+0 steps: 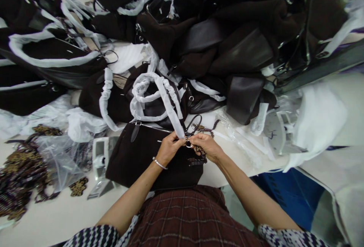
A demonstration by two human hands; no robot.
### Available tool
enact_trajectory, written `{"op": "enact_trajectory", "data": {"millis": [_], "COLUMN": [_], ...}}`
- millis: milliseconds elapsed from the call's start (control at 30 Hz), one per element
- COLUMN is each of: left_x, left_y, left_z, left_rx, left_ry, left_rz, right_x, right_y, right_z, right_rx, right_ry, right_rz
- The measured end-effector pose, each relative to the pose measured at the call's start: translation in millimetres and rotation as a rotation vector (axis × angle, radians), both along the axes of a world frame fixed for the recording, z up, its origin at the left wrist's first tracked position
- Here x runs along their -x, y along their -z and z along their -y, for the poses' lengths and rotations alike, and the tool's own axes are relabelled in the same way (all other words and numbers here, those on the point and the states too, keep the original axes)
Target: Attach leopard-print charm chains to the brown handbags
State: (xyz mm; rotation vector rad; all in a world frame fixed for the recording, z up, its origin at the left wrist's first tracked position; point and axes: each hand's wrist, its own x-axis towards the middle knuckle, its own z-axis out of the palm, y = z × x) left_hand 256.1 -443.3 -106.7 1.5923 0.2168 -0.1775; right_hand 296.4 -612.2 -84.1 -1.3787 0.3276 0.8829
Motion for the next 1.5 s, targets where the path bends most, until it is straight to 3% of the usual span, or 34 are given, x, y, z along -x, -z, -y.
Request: {"op": "enact_trajectory", "data": {"millis": [100, 167, 267, 367, 433, 567, 667, 800, 900, 967, 1100, 1200, 1267, 1400, 1500], "left_x": [7, 13, 22, 27, 27, 26, 27, 30, 35, 37, 35, 30, 30, 45, 59], "left_y": [0.4, 1.5, -0.6, -5.0, -5.0, 4.6, 11.6, 3.1, -20.7, -40.4, -66.1, -61.8, -52.1, -39.2, -41.0], "left_z": [-1, -1, 1, 5, 7, 7, 3, -6, -7, 0, 37, 78, 105, 152, 171], "left_rx": [0.029, 0.066, 0.092, 0.089, 0.084, 0.121, 0.069, -0.246, -0.556, -0.588, -0.311, 0.027, 0.289, 0.815, 1.021], "left_ry": [-0.117, -0.106, 0.099, 0.134, 0.09, 0.075, 0.1, 0.127, 0.048, 0.07, 0.306, 0.465, 0.563, 0.687, 0.713], "left_rz": [-0.08, -0.208, -0.327, -0.353, -0.408, -0.442, -0.36, -0.196, 0.05, 0.187, 0.194, -0.021, -0.264, -0.766, -0.884], "right_x": [25, 52, 83, 86, 72, 35, 20, 12, 9, 9, 10, 8, 6, 4, 6], "right_y": [-10.7, -17.3, -27.0, -30.0, -22.4, 9.9, 32.0, 44.8, 43.6, 38.5, 16.8, -5.2, -16.8, -20.3, -9.1], "right_z": [-4, -11, -14, 8, 42, 132, 184, 204, 196, 186, 160, 140, 129, 113, 107], "right_rx": [0.011, 0.032, 0.099, 0.215, 0.411, 0.995, 1.272, 1.186, 1.058, 0.971, 0.666, 0.321, 0.201, 0.265, 0.468], "right_ry": [0.097, 0.144, -0.056, -0.231, -0.177, -0.007, -0.1, -0.081, -0.005, 0.0, 0.123, 0.327, 0.425, 0.548, 0.533], "right_rz": [0.053, 0.136, 0.396, 0.59, 0.663, 0.818, 0.764, 0.575, 0.517, 0.493, 0.436, 0.329, 0.283, 0.371, 0.506]}}
